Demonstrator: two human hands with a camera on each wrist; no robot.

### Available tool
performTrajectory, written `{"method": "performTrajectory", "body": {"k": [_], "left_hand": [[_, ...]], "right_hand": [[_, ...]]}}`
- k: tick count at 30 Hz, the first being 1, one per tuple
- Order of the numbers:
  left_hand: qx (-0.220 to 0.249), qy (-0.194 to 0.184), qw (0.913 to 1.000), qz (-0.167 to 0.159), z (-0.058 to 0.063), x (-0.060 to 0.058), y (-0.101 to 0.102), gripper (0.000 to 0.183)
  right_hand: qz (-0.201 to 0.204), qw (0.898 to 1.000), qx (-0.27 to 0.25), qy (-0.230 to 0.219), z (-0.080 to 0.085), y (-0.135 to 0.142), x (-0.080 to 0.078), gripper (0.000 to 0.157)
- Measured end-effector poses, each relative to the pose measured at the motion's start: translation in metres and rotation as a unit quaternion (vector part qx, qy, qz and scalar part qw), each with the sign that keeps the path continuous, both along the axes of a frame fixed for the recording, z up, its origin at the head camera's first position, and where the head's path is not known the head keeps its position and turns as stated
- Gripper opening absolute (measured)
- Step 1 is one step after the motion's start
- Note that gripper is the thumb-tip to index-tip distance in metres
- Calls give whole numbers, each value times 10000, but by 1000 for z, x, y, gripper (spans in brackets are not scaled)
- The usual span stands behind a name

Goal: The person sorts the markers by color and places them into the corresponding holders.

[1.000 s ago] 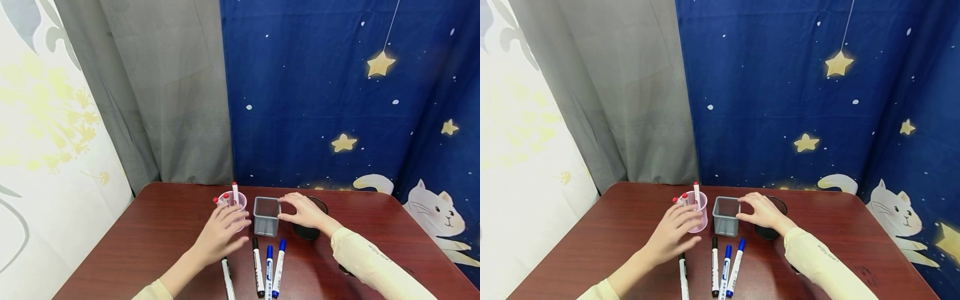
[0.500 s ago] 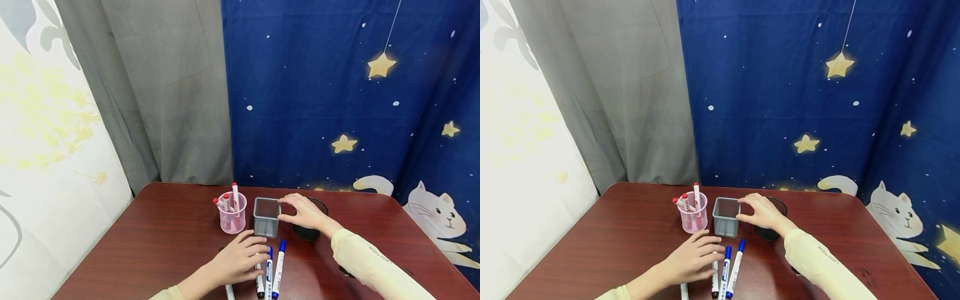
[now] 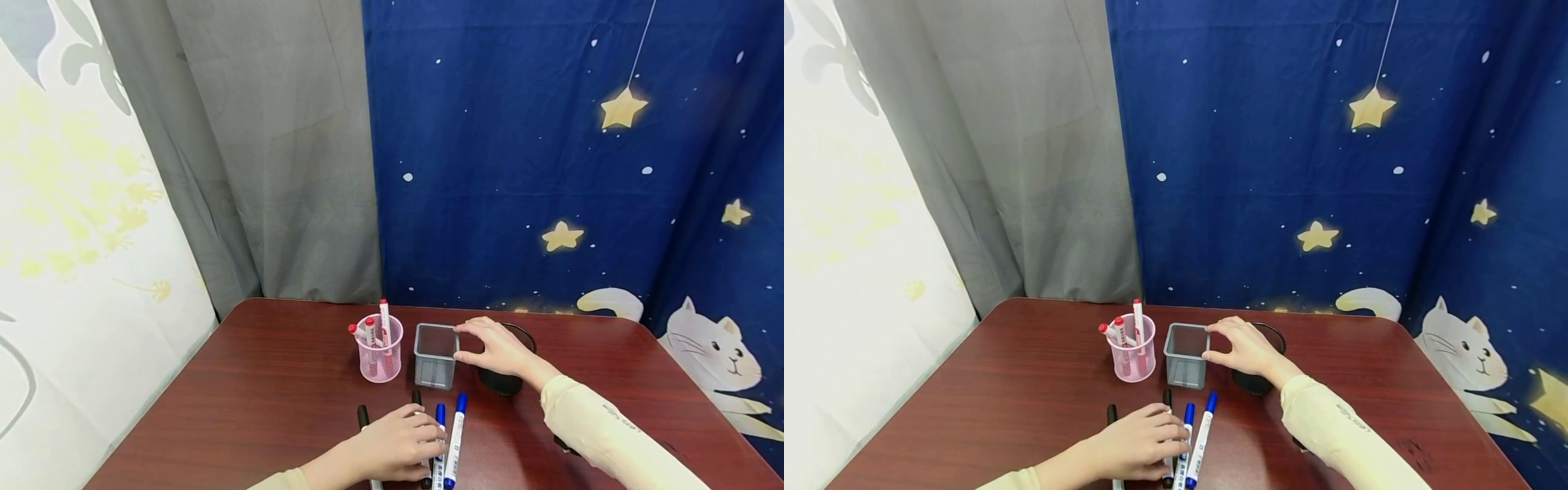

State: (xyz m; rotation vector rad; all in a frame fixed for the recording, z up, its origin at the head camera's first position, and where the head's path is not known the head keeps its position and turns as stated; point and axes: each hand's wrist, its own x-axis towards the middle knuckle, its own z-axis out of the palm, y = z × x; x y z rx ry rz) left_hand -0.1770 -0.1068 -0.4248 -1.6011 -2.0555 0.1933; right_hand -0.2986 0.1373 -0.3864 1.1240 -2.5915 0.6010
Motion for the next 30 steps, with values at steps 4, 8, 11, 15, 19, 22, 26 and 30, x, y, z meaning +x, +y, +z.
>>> {"method": "performTrajectory", "body": {"k": [4,8,11,15,19,22,26,30], "left_hand": [[-112,101,9999,4,-1,0,1,33],[-138,11,9999,18,-3,-1,4,30],[-153,-166,9997,45,-3,-1,6,28],[-280,-308,9990,147,0,-1,10,28],[-527,-264,9981,200,1,-2,15,24],[-721,-264,9968,232,2,-3,17,22],[-884,-210,9955,276,2,-4,19,20],[-907,-43,9955,265,2,-4,20,17]], "right_hand": [[30,10000,-14,-2,0,0,0,54],[35,10000,-26,-3,0,0,-1,54],[29,10000,-22,2,0,0,-1,53],[38,10000,-21,10,0,1,-1,53],[34,10000,-23,25,-1,1,-2,53],[16,10000,-2,38,-1,0,-2,53],[16,10000,7,33,-1,0,-1,53],[8,10000,5,17,-1,0,-1,53]]}}
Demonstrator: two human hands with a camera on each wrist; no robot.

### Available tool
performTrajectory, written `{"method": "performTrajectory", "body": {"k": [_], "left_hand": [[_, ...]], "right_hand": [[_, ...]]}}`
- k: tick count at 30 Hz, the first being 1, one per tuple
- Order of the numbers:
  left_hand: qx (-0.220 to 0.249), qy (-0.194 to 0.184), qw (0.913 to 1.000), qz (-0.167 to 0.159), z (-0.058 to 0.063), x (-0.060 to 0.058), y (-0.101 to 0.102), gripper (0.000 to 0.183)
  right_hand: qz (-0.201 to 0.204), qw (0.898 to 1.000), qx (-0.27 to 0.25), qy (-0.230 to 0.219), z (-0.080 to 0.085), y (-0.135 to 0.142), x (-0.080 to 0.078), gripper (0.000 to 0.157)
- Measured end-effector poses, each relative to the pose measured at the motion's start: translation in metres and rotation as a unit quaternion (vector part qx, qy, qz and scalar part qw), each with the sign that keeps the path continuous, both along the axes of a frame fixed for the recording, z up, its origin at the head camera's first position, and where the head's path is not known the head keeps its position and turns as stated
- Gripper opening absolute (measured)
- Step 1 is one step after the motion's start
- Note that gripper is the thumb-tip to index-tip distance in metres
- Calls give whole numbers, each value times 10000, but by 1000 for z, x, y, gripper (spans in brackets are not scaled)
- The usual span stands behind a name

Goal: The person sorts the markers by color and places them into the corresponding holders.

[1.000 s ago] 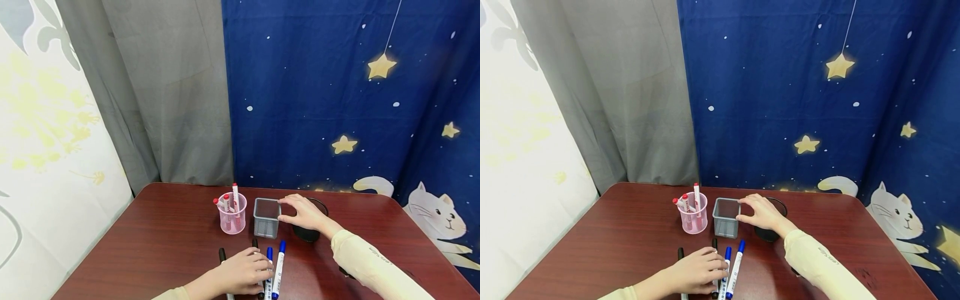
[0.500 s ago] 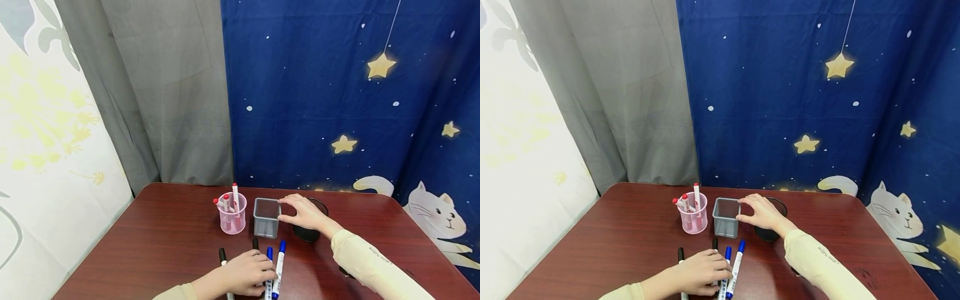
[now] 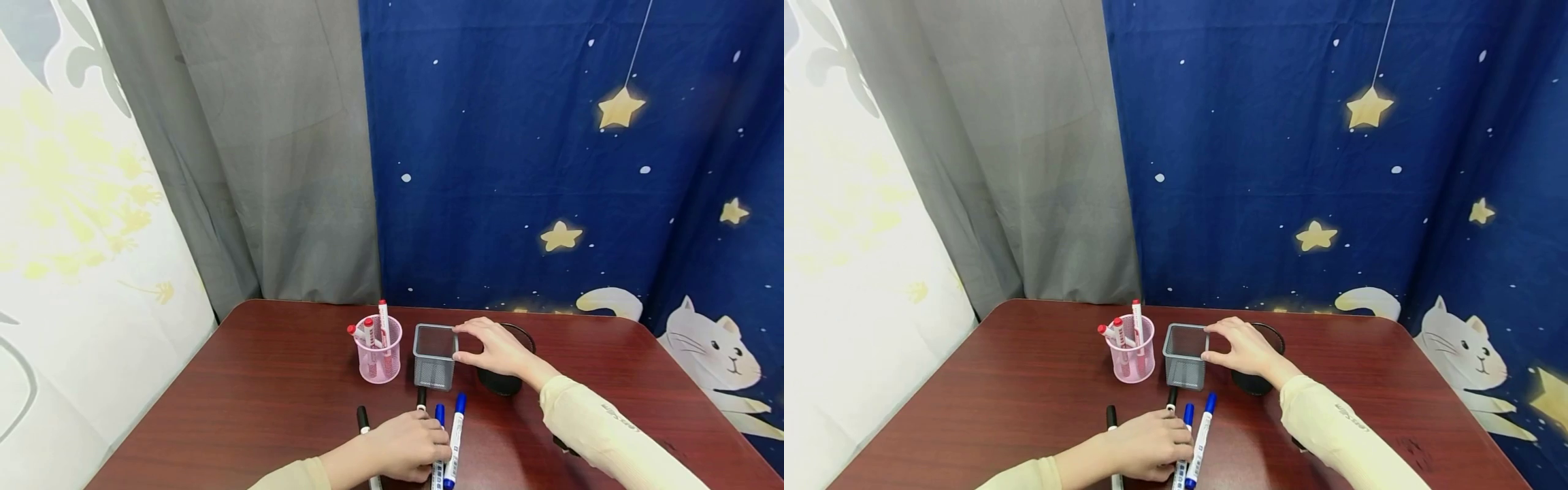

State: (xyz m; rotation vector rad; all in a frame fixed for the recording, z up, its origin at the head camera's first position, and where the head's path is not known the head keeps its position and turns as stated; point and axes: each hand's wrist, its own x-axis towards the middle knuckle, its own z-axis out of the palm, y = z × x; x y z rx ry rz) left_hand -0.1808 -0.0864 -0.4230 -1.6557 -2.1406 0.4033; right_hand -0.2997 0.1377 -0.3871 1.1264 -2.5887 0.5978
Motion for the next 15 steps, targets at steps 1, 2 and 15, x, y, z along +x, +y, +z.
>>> {"method": "performTrajectory", "body": {"k": [1,2,15], "left_hand": [[-23,64,10000,-7,0,0,0,17],[-48,123,9999,-12,-1,0,1,17],[-265,468,9985,-131,-4,6,4,18]], "right_hand": [[0,10000,-1,-6,0,0,0,53],[0,10000,-2,-13,0,0,0,54],[-2,10000,-6,-36,-1,0,0,53]]}}
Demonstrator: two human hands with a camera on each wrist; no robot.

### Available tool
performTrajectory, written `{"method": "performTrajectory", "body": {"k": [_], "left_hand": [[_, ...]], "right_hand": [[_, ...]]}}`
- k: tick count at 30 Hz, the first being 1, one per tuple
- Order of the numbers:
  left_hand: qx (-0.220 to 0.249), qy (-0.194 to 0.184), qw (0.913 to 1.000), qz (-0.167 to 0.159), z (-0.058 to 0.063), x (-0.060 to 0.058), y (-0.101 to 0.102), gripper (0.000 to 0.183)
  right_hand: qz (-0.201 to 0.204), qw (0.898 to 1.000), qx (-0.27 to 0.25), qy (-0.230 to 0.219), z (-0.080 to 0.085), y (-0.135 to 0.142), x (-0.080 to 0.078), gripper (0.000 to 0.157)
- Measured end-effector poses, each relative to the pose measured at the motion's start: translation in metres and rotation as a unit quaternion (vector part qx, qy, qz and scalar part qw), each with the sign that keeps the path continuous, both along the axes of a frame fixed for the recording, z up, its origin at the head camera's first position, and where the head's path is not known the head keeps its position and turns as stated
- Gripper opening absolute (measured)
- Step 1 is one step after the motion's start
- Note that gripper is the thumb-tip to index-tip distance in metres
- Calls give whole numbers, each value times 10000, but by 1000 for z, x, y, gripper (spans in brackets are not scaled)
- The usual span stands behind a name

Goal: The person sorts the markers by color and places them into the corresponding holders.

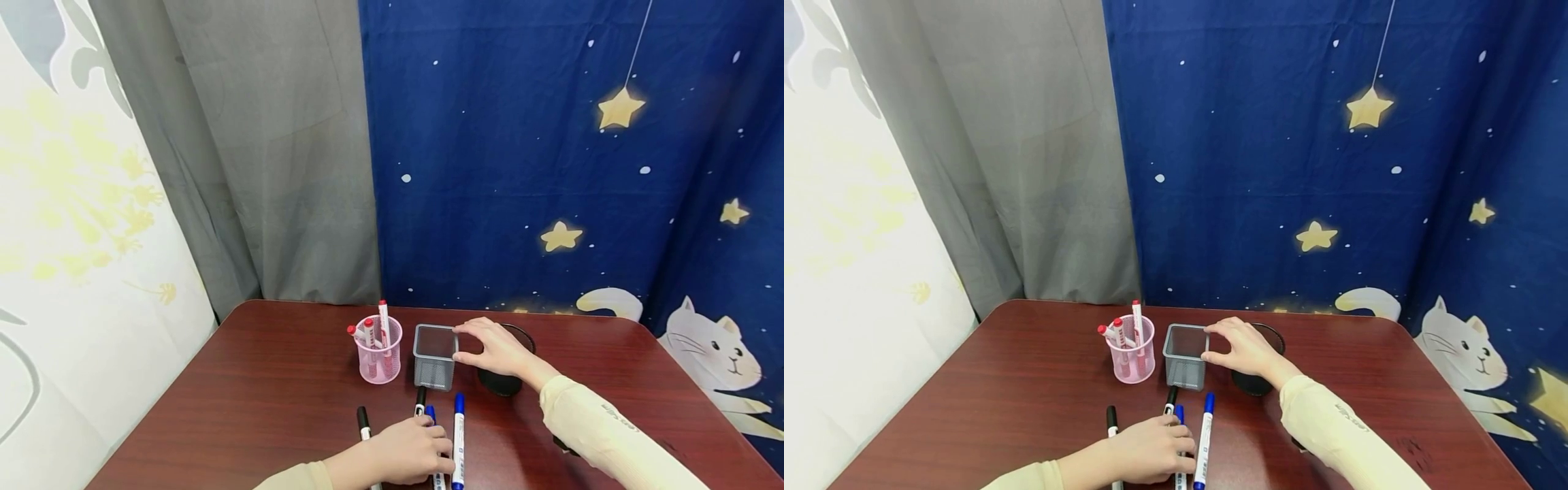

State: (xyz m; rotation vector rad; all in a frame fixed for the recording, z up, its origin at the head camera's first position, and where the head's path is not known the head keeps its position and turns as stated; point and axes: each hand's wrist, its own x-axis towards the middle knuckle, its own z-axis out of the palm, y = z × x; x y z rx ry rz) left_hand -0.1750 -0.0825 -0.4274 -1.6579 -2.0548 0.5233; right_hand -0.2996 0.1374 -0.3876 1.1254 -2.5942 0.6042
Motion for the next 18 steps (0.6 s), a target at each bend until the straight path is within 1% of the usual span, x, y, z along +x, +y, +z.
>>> {"method": "performTrajectory", "body": {"k": [3,7,9,11,14,18], "left_hand": [[82,36,9998,-152,0,1,-1,16],[332,42,9985,-423,1,2,-2,10],[486,66,9970,-597,3,2,-2,9],[630,7,9953,-733,6,2,-2,8],[734,-41,9932,-902,11,4,-2,8],[750,-296,9927,-899,19,9,-1,10]], "right_hand": [[-5,10000,-7,-8,0,0,0,54],[-2,10000,-15,2,0,0,0,53],[0,10000,-17,39,0,0,0,53],[9,10000,-21,78,-1,0,0,53],[43,9999,-28,108,-1,0,-1,53],[68,9999,-32,98,-1,0,-1,53]]}}
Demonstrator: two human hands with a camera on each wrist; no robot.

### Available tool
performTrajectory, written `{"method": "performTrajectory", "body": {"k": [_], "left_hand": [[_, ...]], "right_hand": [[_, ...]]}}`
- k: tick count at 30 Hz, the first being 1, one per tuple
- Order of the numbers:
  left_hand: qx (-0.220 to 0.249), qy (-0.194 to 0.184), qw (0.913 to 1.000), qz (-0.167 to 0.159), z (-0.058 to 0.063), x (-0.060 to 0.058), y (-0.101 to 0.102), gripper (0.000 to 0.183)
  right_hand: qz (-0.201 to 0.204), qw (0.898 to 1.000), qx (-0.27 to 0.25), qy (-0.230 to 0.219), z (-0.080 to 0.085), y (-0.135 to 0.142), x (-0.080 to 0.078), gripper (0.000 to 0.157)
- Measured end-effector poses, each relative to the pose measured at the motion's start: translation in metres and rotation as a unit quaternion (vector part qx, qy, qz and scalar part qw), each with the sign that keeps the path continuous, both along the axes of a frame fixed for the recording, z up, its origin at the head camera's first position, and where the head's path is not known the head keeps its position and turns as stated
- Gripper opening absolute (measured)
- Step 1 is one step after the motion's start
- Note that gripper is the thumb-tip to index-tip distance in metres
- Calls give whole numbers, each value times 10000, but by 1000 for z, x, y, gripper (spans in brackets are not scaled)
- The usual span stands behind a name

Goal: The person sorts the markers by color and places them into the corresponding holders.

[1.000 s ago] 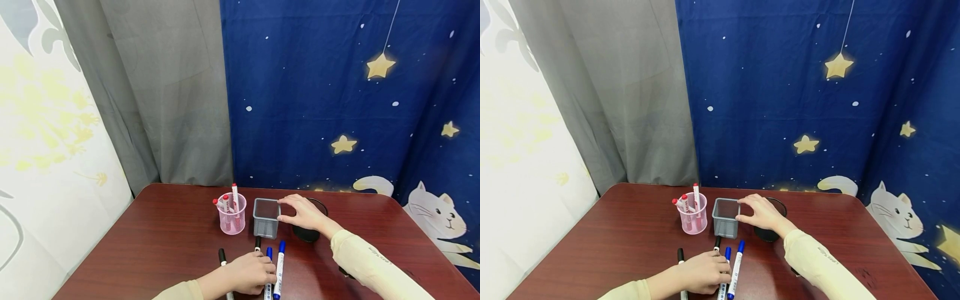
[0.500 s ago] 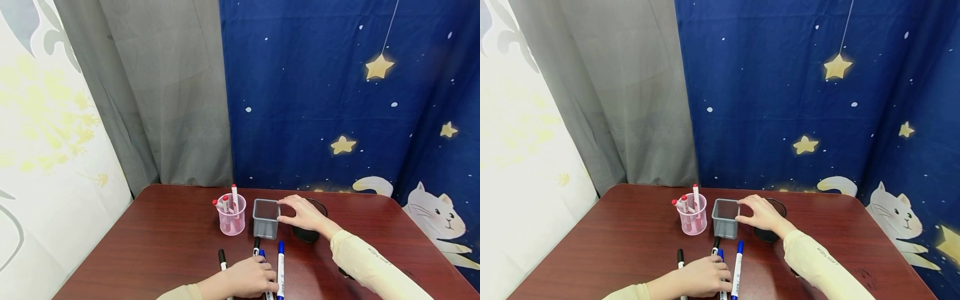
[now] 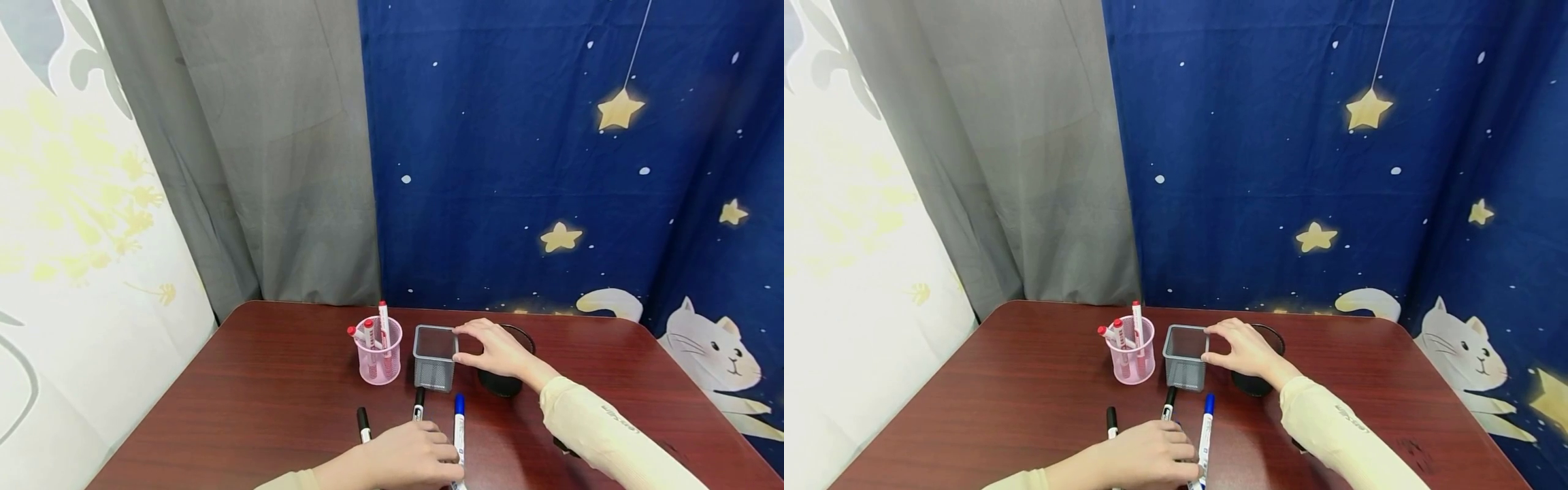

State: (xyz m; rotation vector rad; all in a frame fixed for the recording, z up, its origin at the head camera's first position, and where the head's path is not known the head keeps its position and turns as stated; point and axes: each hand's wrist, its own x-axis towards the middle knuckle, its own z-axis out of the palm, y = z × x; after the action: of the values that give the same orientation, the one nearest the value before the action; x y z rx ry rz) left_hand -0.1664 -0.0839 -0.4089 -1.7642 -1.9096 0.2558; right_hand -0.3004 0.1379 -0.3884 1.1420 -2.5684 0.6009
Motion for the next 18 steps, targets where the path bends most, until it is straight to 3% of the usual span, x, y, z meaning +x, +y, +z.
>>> {"method": "performTrajectory", "body": {"k": [5,11,18], "left_hand": [[-45,-493,9988,45,8,8,-1,14],[-156,-490,9986,111,17,14,-2,16],[102,-591,9982,49,29,20,-2,18]], "right_hand": [[-7,10000,22,-2,0,0,0,53],[-9,10000,10,23,-1,0,-1,53],[-27,10000,9,14,-1,0,-1,52]]}}
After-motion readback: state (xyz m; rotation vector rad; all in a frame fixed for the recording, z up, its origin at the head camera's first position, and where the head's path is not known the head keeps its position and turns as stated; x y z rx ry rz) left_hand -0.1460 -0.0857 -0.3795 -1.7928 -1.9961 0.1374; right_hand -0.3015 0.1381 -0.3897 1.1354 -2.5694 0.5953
